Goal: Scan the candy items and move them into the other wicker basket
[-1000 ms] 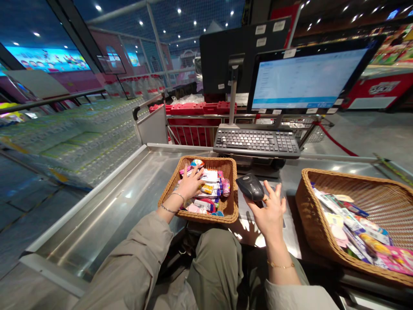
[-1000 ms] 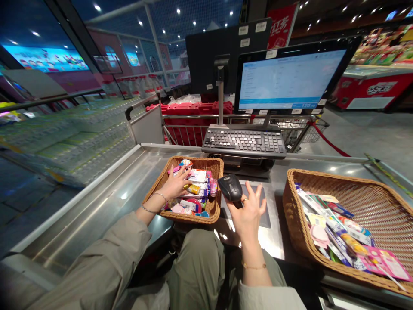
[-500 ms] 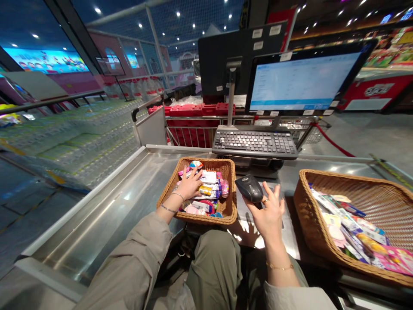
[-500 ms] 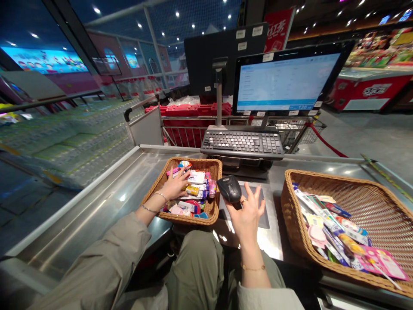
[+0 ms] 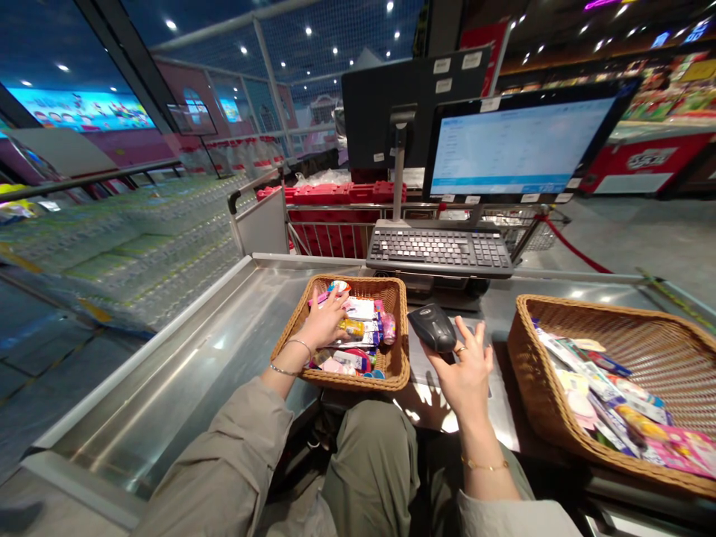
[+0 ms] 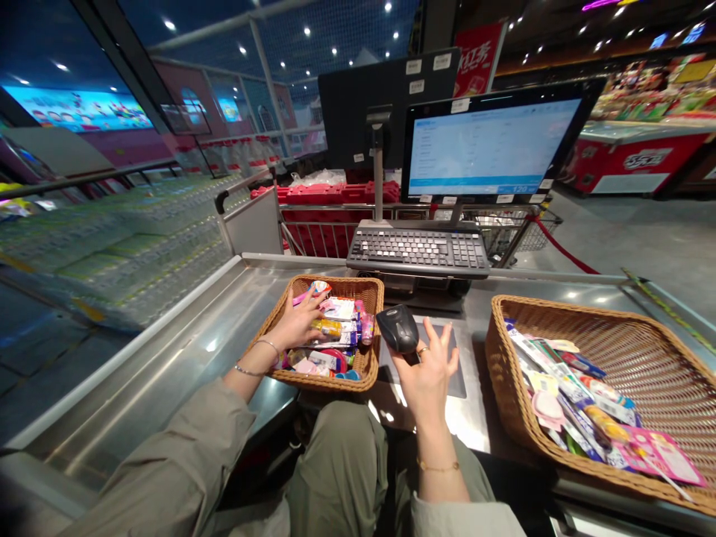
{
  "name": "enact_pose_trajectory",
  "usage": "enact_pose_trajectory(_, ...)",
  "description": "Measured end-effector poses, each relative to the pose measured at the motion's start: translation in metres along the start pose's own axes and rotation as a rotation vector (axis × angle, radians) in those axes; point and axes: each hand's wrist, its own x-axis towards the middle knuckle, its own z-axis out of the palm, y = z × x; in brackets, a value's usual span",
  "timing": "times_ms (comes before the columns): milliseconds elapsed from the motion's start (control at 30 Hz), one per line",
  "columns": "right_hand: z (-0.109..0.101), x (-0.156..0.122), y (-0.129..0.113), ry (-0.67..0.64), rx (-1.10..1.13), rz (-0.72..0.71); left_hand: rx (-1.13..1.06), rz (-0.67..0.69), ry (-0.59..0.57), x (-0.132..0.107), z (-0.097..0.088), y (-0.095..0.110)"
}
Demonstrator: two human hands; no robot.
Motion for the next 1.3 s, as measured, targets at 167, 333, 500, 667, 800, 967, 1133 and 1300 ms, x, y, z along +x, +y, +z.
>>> enact_pose_trajectory(167, 0.0, 0.001, 0.001, 0.022, 0.008, -0.006, 0.024, -0.02, 0.093, -0.003, -0.009, 0.002)
enact_pose_trajectory(333, -0.001, 0.001, 0.001, 0.024, 0.016, -0.011, 0.032, -0.073, 0.193, -0.004, -0.017, 0.012)
enact_pose_trajectory(500, -0.003, 0.001, 0.001, 0.038, 0.025, -0.051, -0.001, -0.116, 0.315, -0.001, -0.027, 0.033)
enact_pose_trajectory(667, -0.005, 0.0, -0.001, 0.102, 0.036, -0.113, -0.066, -0.143, 0.444, 0.007, -0.033, 0.052)
enact_pose_trajectory(800, -0.006, 0.0, -0.001, 0.114, 0.034, -0.147, -0.108, -0.171, 0.512, 0.016, -0.034, 0.066)
enact_pose_trajectory(967, -0.007, 0.0, 0.001, 0.108, 0.044, -0.164, -0.149, -0.186, 0.571, 0.027, -0.031, 0.083)
enact_pose_trajectory(1133, -0.01, 0.0, -0.001, 0.121, 0.053, -0.15, -0.162, -0.188, 0.62, 0.035, -0.026, 0.093)
enact_pose_trajectory(1300, -0.011, 0.001, -0.002, 0.103, 0.059, -0.151, -0.168, -0.175, 0.639, 0.04, -0.024, 0.097)
